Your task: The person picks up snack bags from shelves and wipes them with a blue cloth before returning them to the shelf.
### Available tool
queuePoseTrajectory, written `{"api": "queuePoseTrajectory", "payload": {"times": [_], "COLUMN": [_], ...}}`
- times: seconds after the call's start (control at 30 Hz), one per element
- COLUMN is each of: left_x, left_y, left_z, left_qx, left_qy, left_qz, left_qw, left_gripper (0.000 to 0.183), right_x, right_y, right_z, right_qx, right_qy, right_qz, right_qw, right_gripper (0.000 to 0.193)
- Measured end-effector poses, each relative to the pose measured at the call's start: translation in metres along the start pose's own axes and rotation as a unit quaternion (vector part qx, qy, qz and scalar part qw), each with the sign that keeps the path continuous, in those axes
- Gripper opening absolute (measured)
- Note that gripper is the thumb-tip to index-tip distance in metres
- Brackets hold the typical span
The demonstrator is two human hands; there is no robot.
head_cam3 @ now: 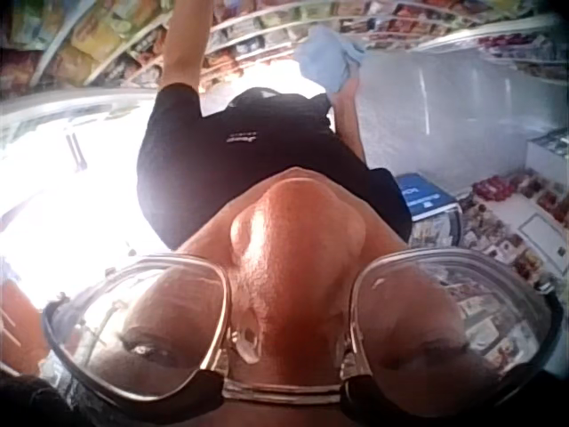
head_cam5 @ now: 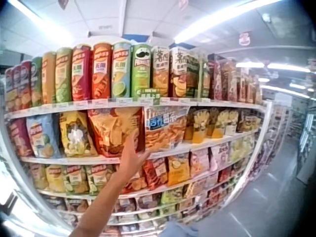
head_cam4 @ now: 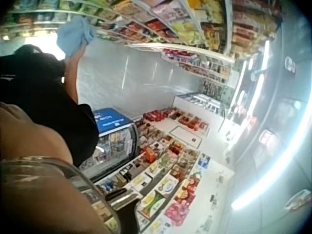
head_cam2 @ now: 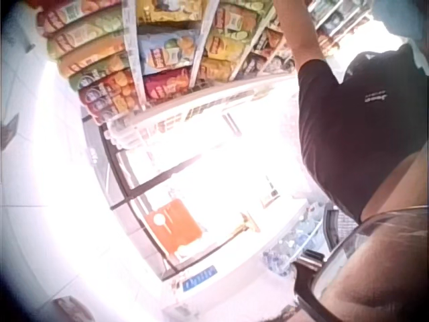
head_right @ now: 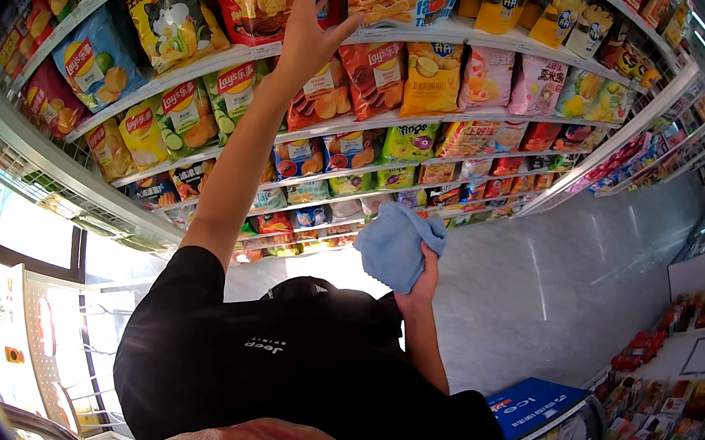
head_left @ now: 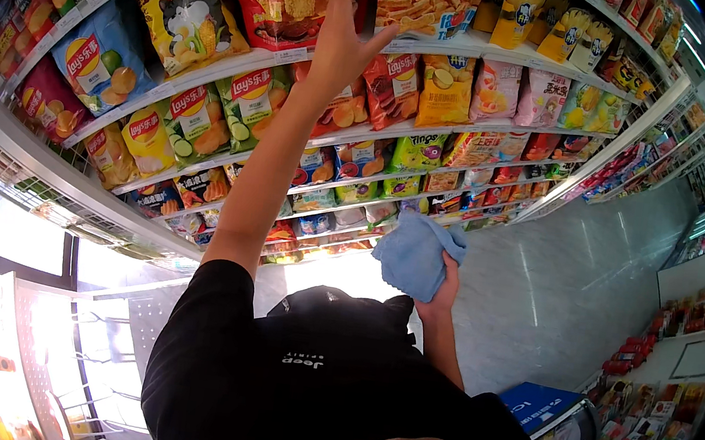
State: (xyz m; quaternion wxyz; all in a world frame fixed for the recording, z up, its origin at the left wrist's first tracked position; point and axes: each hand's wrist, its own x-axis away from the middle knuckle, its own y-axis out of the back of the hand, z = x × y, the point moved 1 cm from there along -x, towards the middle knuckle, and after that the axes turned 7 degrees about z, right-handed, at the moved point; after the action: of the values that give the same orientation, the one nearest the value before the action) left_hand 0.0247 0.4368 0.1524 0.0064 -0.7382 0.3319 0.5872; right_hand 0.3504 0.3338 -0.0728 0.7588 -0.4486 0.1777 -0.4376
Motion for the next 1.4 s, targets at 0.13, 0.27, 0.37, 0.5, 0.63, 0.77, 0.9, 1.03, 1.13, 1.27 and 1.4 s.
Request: {"api": "queuePoseTrajectory", "payload": {"times": [0.13,0.27,0.37,0.5,0.63,0.77,0.9,1.03,1.13,1.27,1.4], "left_x": [-0.012,-0.025,-0.036,-0.037,-0.039,-0.039,-0.033,-0.029,-0.023,-0.016,-0.003], "left_y": [-0.016,-0.023,-0.025,-0.038,-0.039,-0.041,-0.039,-0.031,-0.032,-0.032,-0.021], "left_z": [0.001,0.002,0.0,0.018,0.012,0.009,0.006,-0.001,-0.002,-0.018,-0.027], "left_qx": [0.043,0.078,0.043,0.035,0.037,0.058,0.084,0.076,0.06,0.011,-0.063], "left_qy": [0.078,0.153,0.176,0.144,0.189,0.176,0.185,0.178,0.129,0.069,0.045], "left_qz": [0.029,0.048,0.093,0.05,0.062,0.038,0.039,0.051,0.033,0.015,-0.012], "left_qw": [0.996,0.984,0.979,0.988,0.979,0.982,0.978,0.98,0.989,0.997,0.997], "left_gripper": [0.088,0.088,0.076,0.05,0.045,0.043,0.042,0.042,0.042,0.041,0.04], "right_x": [0.005,0.014,0.02,0.023,0.018,0.006,0.0,-0.002,-0.002,-0.003,-0.003], "right_y": [0.005,0.022,0.039,0.046,0.044,0.036,0.034,0.035,0.03,0.036,0.033], "right_z": [0.004,0.006,0.01,0.019,0.034,0.055,0.066,0.061,0.052,0.035,0.024], "right_qx": [0.001,-0.015,-0.025,-0.028,-0.008,0.034,0.036,0.027,0.021,0.012,0.008], "right_qy": [0.021,0.032,0.04,0.039,0.035,0.043,0.047,0.045,0.032,0.021,0.018], "right_qz": [-0.007,-0.045,-0.072,-0.082,-0.086,-0.095,-0.11,-0.093,-0.096,-0.076,-0.074], "right_qw": [1.0,0.998,0.996,0.995,0.996,0.994,0.992,0.994,0.995,0.997,0.997], "right_gripper": [0.052,0.055,0.053,0.05,0.051,0.053,0.052,0.052,0.052,0.052,0.053]}}
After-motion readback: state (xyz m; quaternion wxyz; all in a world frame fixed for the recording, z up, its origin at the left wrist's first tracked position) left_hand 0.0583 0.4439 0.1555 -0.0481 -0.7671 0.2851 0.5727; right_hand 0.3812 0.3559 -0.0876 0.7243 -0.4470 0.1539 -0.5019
